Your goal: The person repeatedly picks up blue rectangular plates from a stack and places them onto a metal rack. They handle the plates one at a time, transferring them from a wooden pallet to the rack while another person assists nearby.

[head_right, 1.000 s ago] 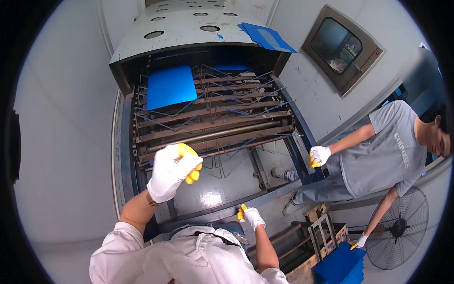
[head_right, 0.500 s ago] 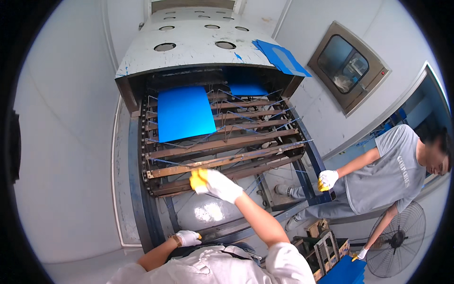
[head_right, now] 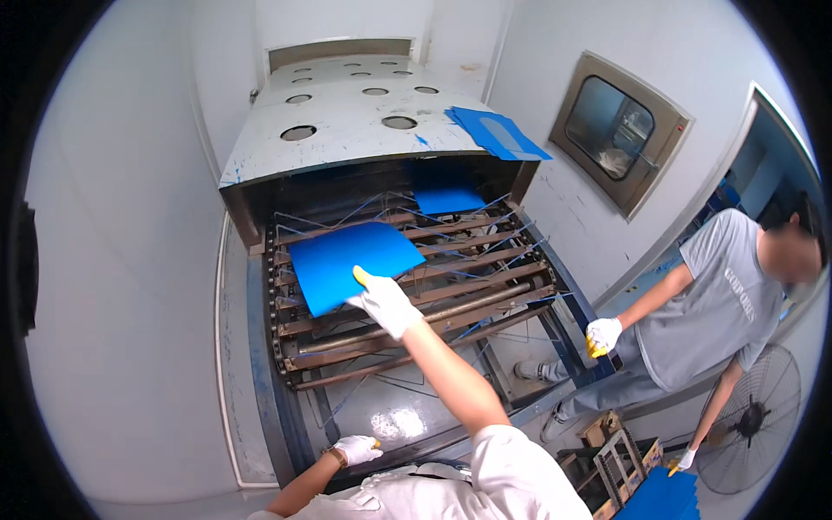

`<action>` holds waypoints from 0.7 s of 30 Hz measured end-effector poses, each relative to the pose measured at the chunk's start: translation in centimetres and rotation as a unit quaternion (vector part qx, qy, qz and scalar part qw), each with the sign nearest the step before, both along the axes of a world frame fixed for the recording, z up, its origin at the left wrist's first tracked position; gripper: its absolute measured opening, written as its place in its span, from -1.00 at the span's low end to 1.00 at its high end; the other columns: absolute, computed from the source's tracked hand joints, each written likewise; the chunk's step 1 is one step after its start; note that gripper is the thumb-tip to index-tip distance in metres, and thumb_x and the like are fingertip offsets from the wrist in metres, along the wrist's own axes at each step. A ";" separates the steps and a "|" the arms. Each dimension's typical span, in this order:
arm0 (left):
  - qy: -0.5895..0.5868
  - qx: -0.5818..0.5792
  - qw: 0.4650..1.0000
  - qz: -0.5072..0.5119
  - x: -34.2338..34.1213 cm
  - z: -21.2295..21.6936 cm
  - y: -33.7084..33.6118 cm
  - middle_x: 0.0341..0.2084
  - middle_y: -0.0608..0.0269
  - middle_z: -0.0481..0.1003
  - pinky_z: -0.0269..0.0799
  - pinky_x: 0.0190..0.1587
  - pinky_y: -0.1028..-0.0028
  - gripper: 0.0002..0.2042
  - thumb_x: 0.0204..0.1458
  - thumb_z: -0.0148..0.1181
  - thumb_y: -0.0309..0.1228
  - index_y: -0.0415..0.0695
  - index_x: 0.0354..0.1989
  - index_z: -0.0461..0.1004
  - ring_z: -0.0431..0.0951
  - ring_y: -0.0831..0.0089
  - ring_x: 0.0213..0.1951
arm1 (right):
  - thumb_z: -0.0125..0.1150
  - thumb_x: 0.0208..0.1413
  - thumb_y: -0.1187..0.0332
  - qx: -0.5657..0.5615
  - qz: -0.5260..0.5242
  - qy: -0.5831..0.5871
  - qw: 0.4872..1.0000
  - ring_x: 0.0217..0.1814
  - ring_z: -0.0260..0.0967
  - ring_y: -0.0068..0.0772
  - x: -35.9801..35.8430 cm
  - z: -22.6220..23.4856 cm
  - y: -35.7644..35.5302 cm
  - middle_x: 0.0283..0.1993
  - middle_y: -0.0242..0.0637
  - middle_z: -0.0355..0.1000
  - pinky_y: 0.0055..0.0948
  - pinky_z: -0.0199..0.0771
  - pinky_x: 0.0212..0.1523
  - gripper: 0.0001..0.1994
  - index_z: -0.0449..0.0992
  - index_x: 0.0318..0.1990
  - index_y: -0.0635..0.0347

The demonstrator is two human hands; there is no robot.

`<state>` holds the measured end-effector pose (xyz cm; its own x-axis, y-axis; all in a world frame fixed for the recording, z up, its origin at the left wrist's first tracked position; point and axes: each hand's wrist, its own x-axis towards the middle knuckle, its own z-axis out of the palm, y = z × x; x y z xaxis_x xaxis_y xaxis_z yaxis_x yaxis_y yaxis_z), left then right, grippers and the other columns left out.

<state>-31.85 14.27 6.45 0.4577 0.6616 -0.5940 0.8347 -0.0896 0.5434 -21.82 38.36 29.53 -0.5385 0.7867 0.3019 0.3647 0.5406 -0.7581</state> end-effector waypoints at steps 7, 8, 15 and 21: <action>0.029 -0.033 0.998 -0.034 0.9 -2.2 0.7 -0.23 0.00 0.40 0.27 -0.13 0.40 -0.54 -0.11 -0.02 -0.04 -0.20 -0.20 0.38 0.40 0.18 -0.16 | 0.07 -0.01 0.27 -0.186 -0.166 0.254 0.935 -0.30 0.20 -0.58 20.1 -0.8 -10.9 -0.37 -0.38 0.33 -0.52 0.27 -0.30 -0.76 0.34 -0.31 0.28; 0.037 -0.051 0.997 -0.041 1.9 -1.6 0.6 -0.21 0.00 0.39 0.25 -0.10 0.39 -0.54 -0.11 -0.02 -0.05 -0.19 -0.19 0.38 0.38 0.17 -0.13 | 0.07 -0.01 0.26 -0.123 -0.220 0.203 0.946 -0.31 0.18 -0.61 23.4 -1.1 -13.0 -0.37 -0.39 0.31 -0.55 0.26 -0.29 -0.76 0.35 -0.33 0.28; 0.033 -0.097 0.989 -0.105 13.6 -4.4 -1.2 -0.23 0.04 0.41 0.25 -0.09 0.42 -0.60 -0.13 0.05 -0.10 -0.15 -0.20 0.40 0.39 0.20 -0.13 | 0.07 0.00 0.23 -0.130 -0.409 0.212 0.878 -0.39 0.12 -0.65 43.3 -10.1 -27.5 -0.44 -0.45 0.26 -0.57 0.24 -0.30 -0.76 0.36 -0.30 0.24; -0.022 -0.015 0.982 -0.189 23.7 -4.3 -4.4 -0.32 0.05 0.45 0.32 -0.18 0.42 -0.65 -0.16 0.10 -0.12 -0.09 -0.25 0.43 0.44 0.21 -0.23 | 0.01 -0.02 0.22 0.065 -0.689 -0.079 0.717 -0.70 0.10 -0.60 54.4 -16.5 -42.6 -0.75 -0.33 0.17 -0.46 0.09 -0.71 -0.68 0.33 -0.65 0.30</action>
<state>-8.12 9.85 2.12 0.6931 0.4216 -0.5848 0.7203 -0.3723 0.5853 32.57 -4.24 13.05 0.6880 0.5750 0.4428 0.6970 -0.3537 -0.6237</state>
